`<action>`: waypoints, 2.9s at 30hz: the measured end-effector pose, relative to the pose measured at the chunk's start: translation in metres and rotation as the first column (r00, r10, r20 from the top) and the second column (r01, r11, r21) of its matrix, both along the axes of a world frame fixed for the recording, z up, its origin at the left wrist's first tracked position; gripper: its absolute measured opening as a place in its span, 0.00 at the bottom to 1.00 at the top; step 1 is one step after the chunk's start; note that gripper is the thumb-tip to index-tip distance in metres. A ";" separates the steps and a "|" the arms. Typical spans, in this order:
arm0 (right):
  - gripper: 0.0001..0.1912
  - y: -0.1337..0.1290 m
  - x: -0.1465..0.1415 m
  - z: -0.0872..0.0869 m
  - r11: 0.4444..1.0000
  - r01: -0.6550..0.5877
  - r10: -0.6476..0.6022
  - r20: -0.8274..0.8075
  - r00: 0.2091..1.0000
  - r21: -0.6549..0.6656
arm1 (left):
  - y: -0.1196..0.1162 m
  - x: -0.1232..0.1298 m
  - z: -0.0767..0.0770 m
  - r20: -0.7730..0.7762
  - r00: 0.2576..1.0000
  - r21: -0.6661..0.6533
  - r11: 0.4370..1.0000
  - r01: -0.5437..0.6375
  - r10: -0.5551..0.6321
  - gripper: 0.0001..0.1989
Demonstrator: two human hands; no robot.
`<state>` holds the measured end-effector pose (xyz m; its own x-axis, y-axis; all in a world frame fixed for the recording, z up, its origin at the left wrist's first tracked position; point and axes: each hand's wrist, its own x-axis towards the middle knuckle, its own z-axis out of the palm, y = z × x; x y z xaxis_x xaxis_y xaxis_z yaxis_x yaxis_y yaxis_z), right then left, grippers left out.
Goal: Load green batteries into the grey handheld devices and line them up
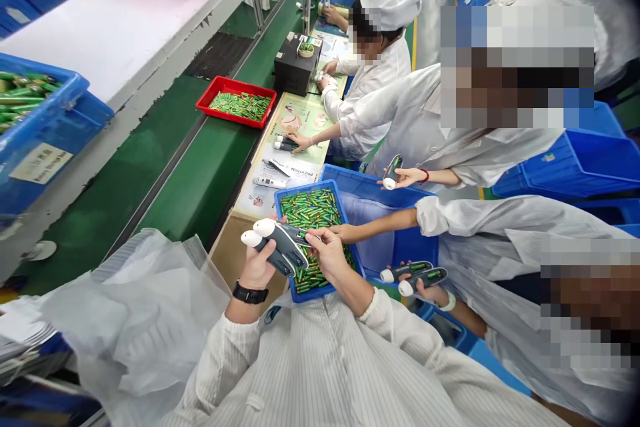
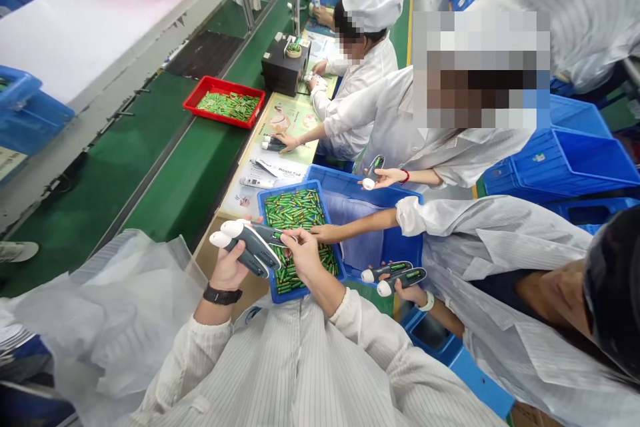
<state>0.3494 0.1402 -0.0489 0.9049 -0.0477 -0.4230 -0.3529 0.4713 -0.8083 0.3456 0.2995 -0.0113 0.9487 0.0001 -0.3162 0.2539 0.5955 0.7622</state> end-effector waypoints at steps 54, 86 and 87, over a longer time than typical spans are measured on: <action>0.19 -0.018 0.000 -0.047 0.472 -0.265 0.718 0.192 0.669 -0.841 | 0.032 -0.009 -0.068 -0.355 0.932 -0.251 0.953 -0.169 0.072 0.20; 0.08 0.024 0.005 -0.023 0.566 0.023 0.548 0.397 0.736 -0.824 | 0.002 0.005 -0.042 -0.476 0.647 0.036 0.748 -0.662 0.596 0.10; 0.08 0.025 0.005 -0.026 0.586 0.018 0.515 0.389 0.764 -0.810 | 0.001 0.005 -0.041 -0.480 0.642 0.036 0.744 -0.667 0.599 0.10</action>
